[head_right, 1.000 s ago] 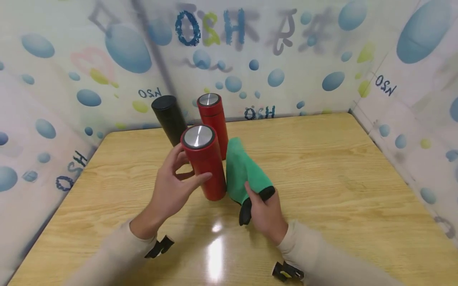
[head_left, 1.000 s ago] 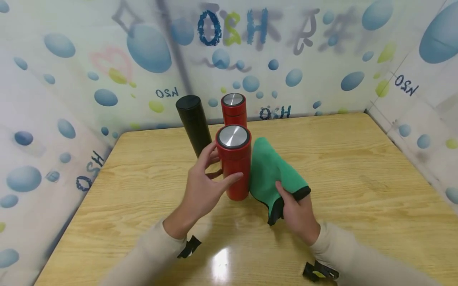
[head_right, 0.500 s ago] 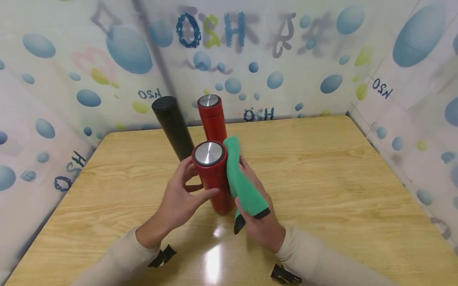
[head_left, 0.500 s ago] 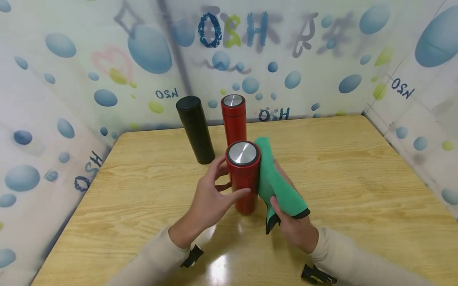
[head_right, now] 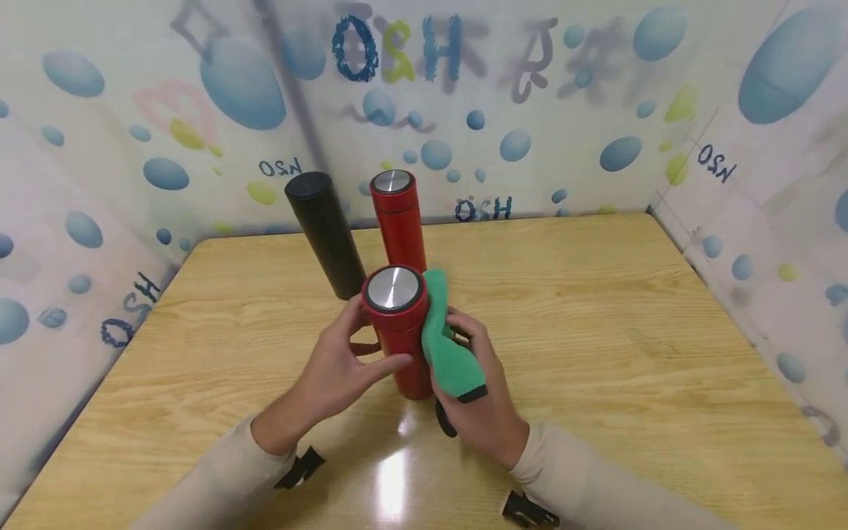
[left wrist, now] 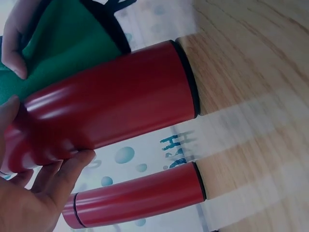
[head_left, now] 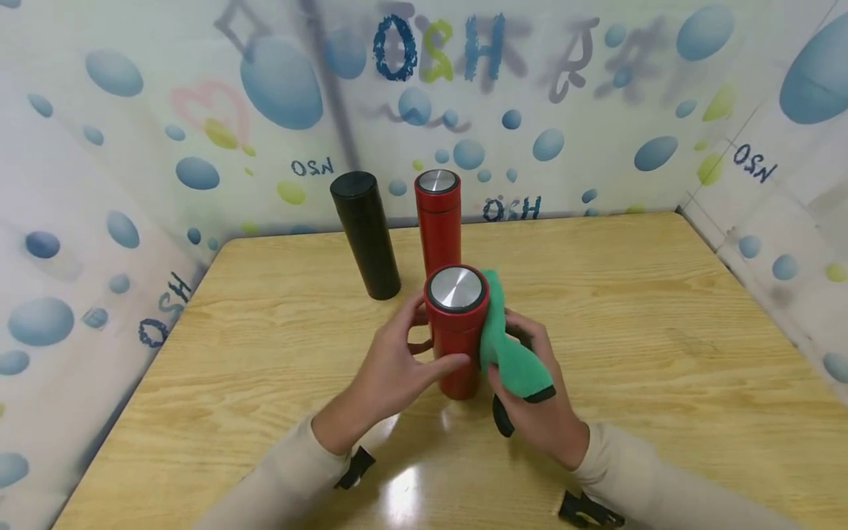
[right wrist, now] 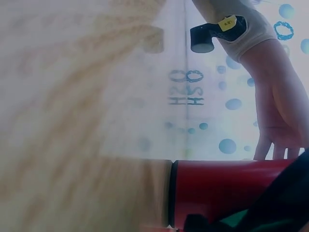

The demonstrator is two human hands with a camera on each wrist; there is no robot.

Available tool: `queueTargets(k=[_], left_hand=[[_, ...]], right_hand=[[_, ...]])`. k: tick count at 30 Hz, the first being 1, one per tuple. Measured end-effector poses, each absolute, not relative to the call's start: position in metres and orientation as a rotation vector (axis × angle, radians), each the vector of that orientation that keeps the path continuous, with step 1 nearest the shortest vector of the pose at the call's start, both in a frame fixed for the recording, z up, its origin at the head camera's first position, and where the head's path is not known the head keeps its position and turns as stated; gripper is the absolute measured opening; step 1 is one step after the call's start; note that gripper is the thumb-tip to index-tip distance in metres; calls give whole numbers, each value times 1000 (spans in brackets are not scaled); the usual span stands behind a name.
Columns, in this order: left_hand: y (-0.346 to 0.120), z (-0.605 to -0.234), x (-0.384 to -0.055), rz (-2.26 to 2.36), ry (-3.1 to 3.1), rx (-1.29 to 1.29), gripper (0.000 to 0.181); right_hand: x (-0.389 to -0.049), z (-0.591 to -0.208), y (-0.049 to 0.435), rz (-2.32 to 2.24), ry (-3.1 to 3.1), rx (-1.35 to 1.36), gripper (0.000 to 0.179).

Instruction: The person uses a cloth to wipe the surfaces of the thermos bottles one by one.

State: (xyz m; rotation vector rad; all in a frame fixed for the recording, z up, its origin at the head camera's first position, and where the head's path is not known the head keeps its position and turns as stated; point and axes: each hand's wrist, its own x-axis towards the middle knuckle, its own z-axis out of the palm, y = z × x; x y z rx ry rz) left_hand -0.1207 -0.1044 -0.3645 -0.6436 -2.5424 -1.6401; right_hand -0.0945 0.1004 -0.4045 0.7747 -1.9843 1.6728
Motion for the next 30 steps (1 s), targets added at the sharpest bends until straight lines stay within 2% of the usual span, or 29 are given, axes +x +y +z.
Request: queueTargets(k=[5, 11, 21, 30], left_hand=[[-107, -364, -122, -1641, -2566, -635, 83], [-107, -365, -123, -1624, -2581, -638, 83], [-105, -365, -122, -1608, -2595, -613, 83], [-105, -366, -121, -1588, -2614, -633, 82]], right_hand=[[-95, -401, 98, 1662, -1979, 736, 62], [-93, -395, 98, 1625, -1906, 759, 63], [-92, -403, 99, 1871, -2077, 628, 55], [-90, -400, 102, 1957, -1984, 646, 48]])
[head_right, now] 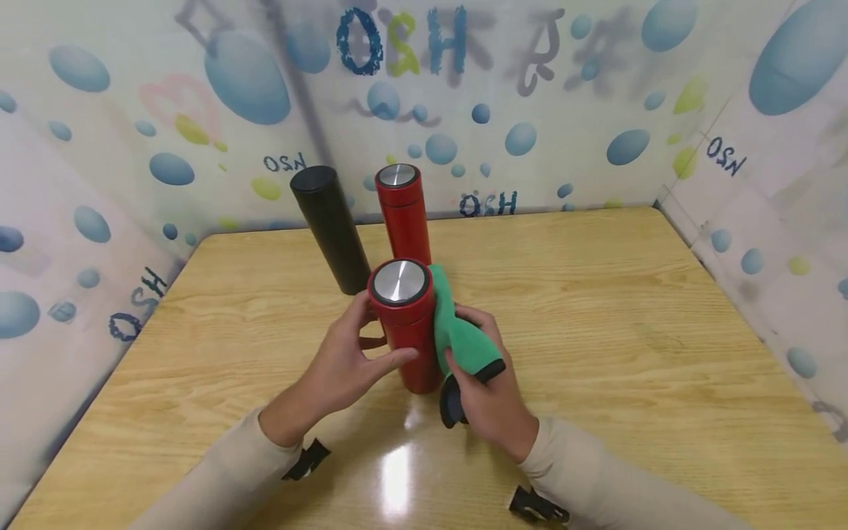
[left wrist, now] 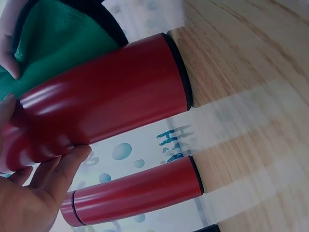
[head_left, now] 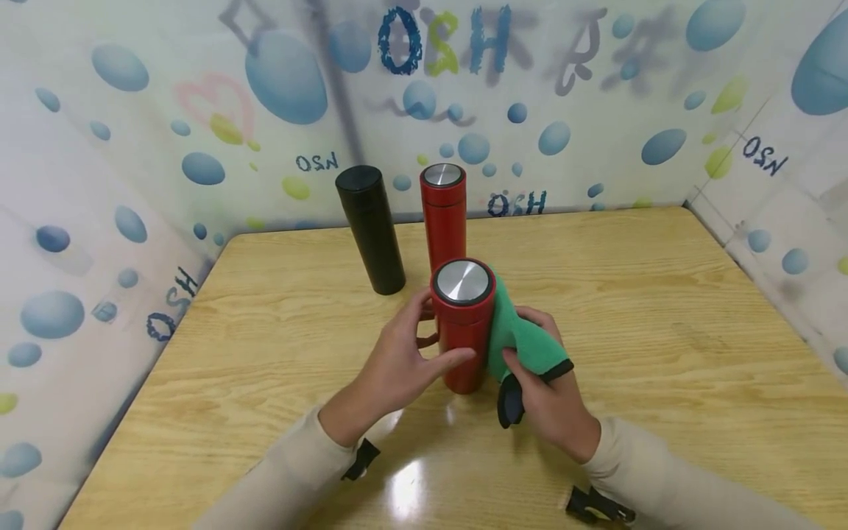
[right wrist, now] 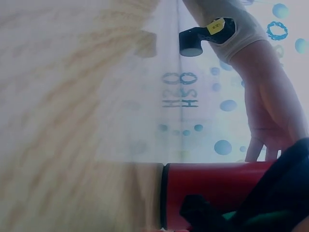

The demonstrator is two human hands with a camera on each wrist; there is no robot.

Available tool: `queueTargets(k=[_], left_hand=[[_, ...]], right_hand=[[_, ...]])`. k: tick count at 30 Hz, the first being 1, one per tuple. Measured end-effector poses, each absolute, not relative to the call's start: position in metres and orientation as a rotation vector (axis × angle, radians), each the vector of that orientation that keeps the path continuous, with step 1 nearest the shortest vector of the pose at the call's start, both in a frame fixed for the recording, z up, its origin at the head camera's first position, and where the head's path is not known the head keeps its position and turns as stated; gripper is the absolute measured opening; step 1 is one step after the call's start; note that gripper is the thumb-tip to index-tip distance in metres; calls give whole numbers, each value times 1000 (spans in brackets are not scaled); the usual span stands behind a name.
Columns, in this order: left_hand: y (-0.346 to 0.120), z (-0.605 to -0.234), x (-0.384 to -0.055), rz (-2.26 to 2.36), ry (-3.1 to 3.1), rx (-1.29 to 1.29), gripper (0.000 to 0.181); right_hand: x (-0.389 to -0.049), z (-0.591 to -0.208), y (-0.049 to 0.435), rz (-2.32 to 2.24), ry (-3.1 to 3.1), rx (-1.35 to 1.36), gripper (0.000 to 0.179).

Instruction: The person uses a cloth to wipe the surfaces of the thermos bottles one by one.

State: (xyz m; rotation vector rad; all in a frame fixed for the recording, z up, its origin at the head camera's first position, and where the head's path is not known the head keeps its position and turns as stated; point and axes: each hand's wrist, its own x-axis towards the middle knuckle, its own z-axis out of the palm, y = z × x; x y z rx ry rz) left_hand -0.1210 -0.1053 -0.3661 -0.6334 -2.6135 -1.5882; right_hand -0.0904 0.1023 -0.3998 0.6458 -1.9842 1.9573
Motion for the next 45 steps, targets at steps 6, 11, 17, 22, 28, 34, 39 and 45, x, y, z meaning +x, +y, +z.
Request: queueTargets(k=[6, 11, 17, 22, 28, 34, 39, 45], left_hand=[[-106, -366, -122, -1569, -2619, -661, 82], [-107, -366, -122, -1569, -2631, -662, 81], [-106, -365, -123, -1568, -2628, -685, 79], [-106, -365, -121, -1586, -2621, -702, 77], [-107, -366, -121, -1610, -2607, -721, 87], [-106, -367, -122, -1604, -2590, -732, 91], [-105, -367, -123, -1607, -2594, -710, 96], [-106, -368, -122, -1627, -2609, -646, 92]], right_hand=[[-94, -400, 102, 1965, -2142, 578, 50], [-94, -397, 103, 1971, -2135, 548, 49], [-92, -394, 105, 2039, -2022, 615, 48], [-93, -396, 103, 2031, -2093, 605, 49], [-91, -395, 101, 2003, -2206, 573, 47], [-84, -391, 101, 2005, -2073, 631, 48], [-85, -391, 101, 2015, -2082, 655, 50], [-88, -393, 101, 1991, -2182, 599, 49]])
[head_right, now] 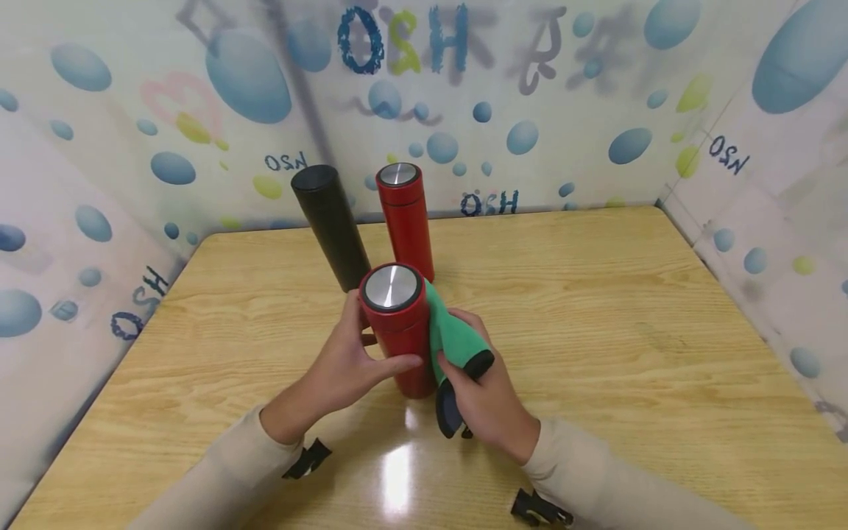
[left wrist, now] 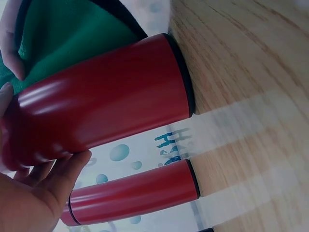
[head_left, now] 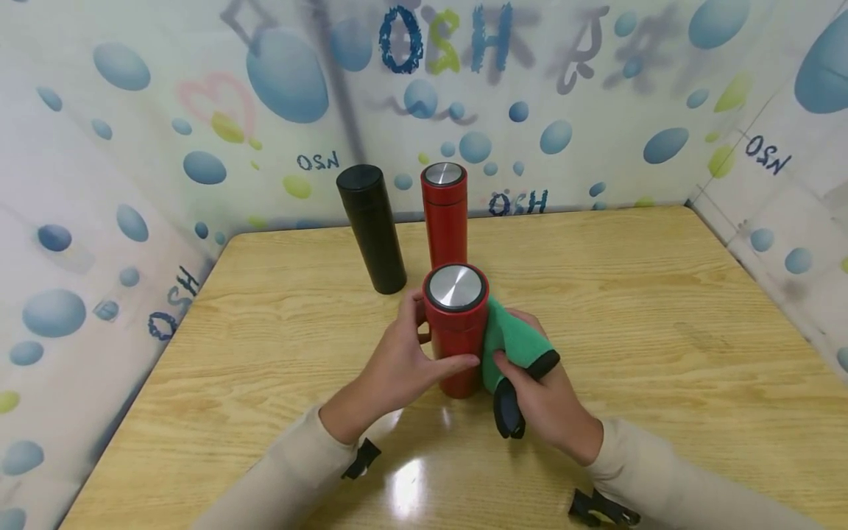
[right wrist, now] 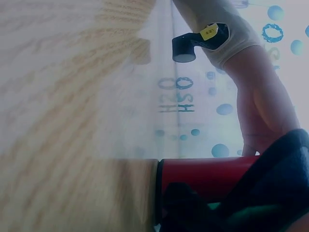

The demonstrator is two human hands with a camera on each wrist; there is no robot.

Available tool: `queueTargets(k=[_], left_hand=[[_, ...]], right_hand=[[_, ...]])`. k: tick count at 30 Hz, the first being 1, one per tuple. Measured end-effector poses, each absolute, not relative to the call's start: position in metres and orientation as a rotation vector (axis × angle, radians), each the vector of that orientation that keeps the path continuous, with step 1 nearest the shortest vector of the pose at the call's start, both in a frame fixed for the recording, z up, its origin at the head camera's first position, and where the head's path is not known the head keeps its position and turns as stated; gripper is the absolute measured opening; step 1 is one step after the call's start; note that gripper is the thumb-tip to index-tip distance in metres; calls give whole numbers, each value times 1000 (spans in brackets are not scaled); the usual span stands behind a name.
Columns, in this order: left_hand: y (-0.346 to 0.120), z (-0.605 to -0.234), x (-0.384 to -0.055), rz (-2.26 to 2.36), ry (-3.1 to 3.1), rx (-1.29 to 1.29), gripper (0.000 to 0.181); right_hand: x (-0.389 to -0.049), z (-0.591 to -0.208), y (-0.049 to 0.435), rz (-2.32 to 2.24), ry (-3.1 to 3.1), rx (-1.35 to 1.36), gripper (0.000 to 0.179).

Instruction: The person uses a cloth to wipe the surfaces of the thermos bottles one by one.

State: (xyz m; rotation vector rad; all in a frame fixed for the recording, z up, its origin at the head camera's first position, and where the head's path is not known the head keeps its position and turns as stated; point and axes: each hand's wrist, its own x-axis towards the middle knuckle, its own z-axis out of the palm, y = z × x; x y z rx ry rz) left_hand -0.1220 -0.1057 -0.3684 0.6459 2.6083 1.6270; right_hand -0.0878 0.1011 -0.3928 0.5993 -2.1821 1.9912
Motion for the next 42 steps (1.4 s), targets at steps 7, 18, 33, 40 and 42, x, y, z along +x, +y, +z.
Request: queueTargets(k=[7, 18, 33, 40, 42], left_hand=[[-106, -370, -124, 1663, 2531, 621, 83], [-108, -370, -125, 1637, 2519, 673, 82], [-112, -366, -127, 1555, 2544, 732, 82], [-112, -366, -129, 1553, 2569, 774, 77], [-112, -367, -129, 1555, 2575, 784, 77]], right_hand=[[-86, -389, 103, 2045, -2037, 688, 48], [-89, -391, 103, 1958, -2081, 675, 47], [-89, -390, 103, 1996, -2023, 672, 48], [-90, -390, 103, 2015, -2025, 699, 49], [-90, -391, 102, 2006, -2056, 688, 49]])
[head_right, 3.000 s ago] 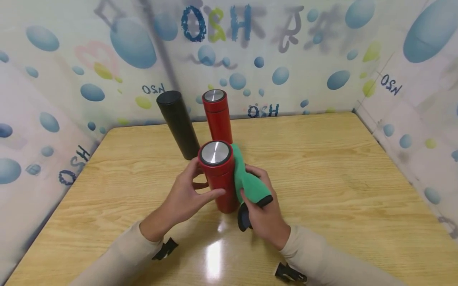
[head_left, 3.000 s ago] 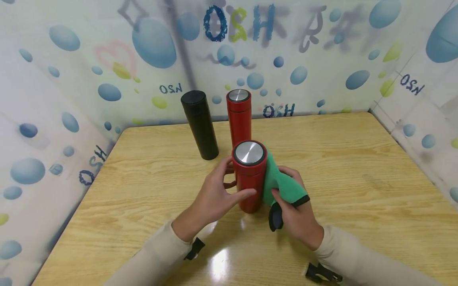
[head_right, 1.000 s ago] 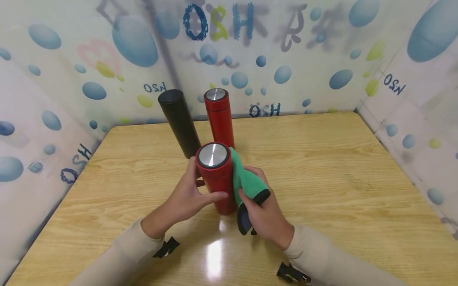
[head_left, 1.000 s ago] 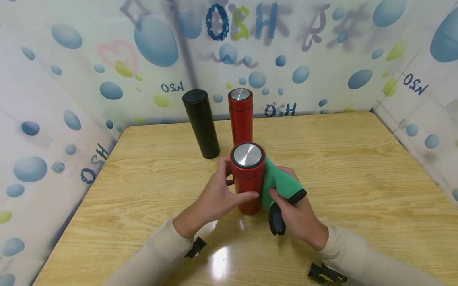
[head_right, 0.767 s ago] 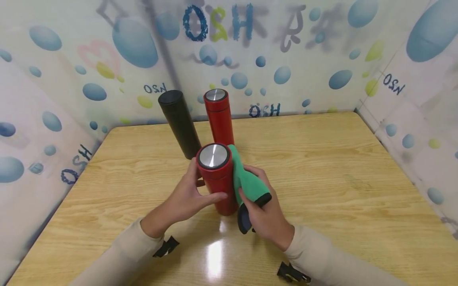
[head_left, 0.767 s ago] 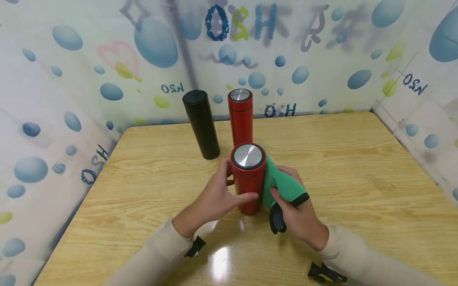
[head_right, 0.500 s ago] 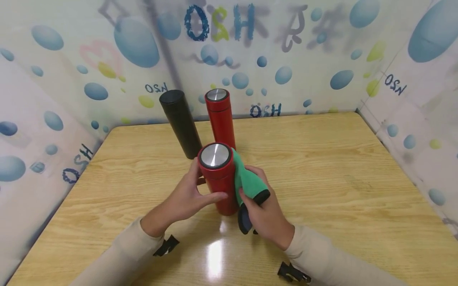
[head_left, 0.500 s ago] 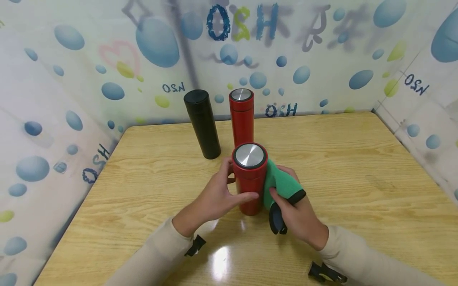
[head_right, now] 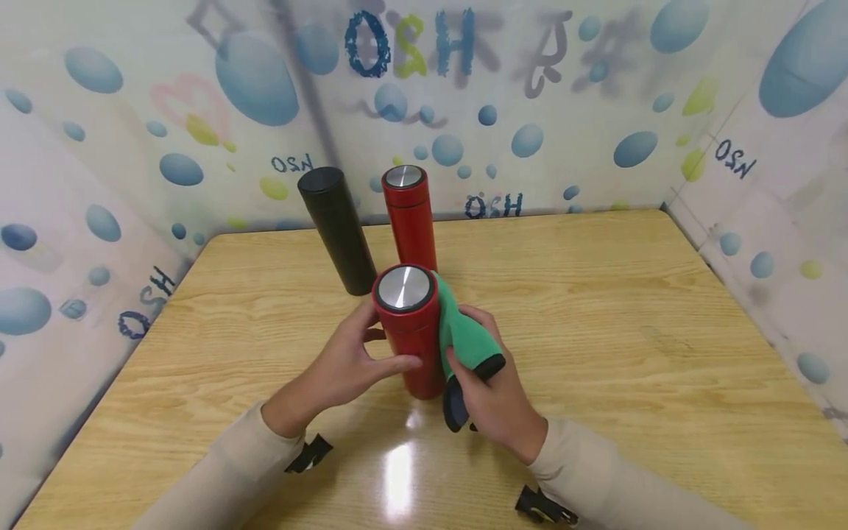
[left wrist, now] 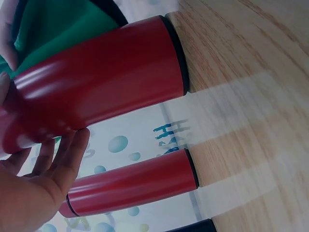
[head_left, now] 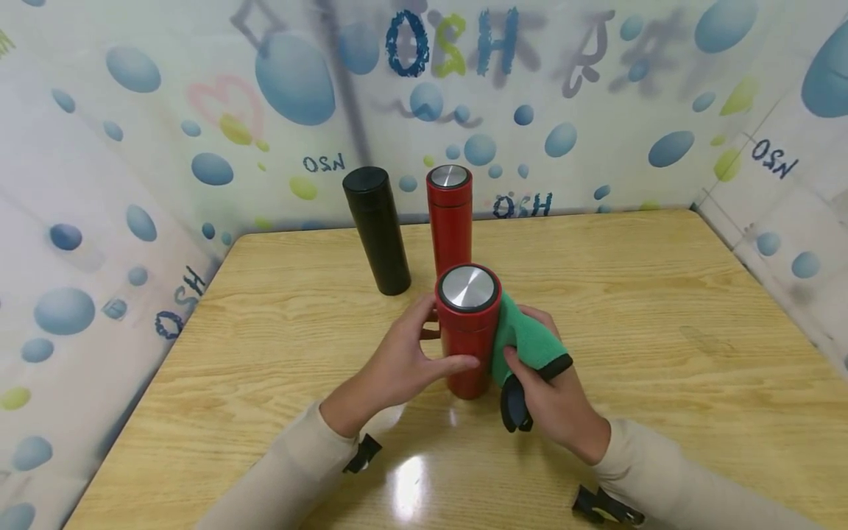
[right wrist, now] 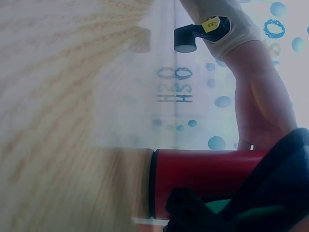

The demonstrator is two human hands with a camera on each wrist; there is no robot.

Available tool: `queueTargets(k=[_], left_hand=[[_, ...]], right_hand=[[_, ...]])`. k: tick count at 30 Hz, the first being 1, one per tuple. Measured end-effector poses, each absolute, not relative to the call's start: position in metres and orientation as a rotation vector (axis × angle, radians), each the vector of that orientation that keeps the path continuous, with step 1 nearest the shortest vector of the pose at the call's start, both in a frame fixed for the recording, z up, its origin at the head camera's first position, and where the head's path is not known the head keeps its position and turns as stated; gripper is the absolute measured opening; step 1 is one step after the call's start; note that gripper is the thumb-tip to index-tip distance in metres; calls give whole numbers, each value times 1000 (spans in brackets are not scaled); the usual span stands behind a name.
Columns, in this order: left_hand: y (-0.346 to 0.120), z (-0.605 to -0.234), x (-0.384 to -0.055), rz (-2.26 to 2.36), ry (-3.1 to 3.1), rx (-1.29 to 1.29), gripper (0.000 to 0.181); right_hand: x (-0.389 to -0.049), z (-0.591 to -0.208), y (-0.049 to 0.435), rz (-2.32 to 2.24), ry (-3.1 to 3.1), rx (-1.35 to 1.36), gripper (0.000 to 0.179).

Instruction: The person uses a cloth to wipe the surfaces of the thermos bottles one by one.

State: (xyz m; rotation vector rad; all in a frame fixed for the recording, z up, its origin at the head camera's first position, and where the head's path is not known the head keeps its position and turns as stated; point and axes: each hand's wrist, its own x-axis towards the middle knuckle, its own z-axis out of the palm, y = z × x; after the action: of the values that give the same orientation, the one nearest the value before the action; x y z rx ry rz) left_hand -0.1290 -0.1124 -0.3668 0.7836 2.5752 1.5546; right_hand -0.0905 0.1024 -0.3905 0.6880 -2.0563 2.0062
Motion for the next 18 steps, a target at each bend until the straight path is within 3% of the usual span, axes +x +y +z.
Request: queueTargets(k=[11, 18], left_hand=[[-112, -368, -129, 1559, 2552, 756, 88], [-115, -370, -130, 1560, 2535, 812, 85]], right_hand=[[-89, -391, 105, 2023, -1908, 707, 49], [-92, -392, 104, 1973, -2000, 705, 50]])
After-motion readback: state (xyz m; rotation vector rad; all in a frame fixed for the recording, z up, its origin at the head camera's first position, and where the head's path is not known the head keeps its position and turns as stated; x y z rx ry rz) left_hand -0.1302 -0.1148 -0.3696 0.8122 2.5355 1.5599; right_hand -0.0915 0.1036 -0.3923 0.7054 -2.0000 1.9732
